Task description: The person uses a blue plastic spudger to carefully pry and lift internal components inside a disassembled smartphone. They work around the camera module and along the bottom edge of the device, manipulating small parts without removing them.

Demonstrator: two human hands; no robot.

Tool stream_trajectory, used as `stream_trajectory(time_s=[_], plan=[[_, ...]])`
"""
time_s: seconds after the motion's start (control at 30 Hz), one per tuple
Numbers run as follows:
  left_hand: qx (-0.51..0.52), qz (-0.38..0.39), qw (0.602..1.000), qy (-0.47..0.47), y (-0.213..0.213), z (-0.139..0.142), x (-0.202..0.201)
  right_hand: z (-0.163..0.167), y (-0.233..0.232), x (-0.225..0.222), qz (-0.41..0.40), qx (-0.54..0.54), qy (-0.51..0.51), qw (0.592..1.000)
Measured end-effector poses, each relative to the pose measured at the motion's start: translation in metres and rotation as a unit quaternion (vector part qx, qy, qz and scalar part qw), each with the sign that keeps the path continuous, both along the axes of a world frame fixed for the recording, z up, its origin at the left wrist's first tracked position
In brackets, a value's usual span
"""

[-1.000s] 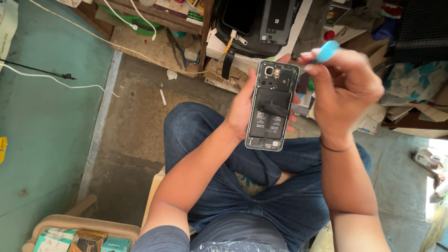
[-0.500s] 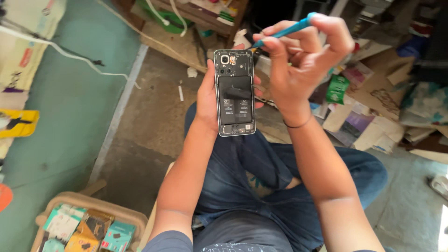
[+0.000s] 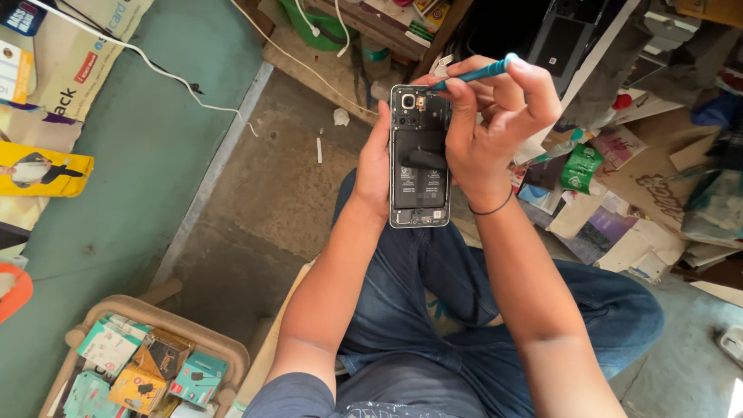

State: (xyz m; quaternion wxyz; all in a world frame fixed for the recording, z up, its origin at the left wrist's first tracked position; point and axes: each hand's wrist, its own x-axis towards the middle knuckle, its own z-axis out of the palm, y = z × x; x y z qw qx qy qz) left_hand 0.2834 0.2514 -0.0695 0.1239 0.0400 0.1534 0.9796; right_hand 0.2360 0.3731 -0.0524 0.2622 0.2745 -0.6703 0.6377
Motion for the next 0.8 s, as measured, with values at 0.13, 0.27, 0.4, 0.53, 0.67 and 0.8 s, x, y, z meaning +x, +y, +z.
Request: stream_trajectory(time_s=[0.13,0.27,0.4,0.53,0.67,0.8], plan=[[-0.001,0.003,1.0,-0.001,0.038,-0.015,0.03,-0.013,0.04,0.032,-0.002,0.014,0.003,1.0],[0.019,-0.001,1.0,0.004,0.077,-0.026,0.063,-0.015,0.073,0.067,0.011,0.033,0.0,0.999],[0.017,-0.001,1.0,0.009,0.107,-0.033,0.099,-0.018,0.104,0.099,0.014,0.038,0.003,0.999],[0.003,0.008,0.999,-0.032,0.15,-0.045,0.136,-0.027,0.149,0.138,0.014,0.043,0.007,0.999],[0.035,-0.003,0.998,0.047,0.208,-0.067,0.184,-0.033,0.198,0.185,0.016,0.048,0.009,0.999],[0.014,-0.006,1.0,-0.015,0.249,-0.077,0.221,-0.026,0.236,0.219,0.009,0.06,0.025,0.998]])
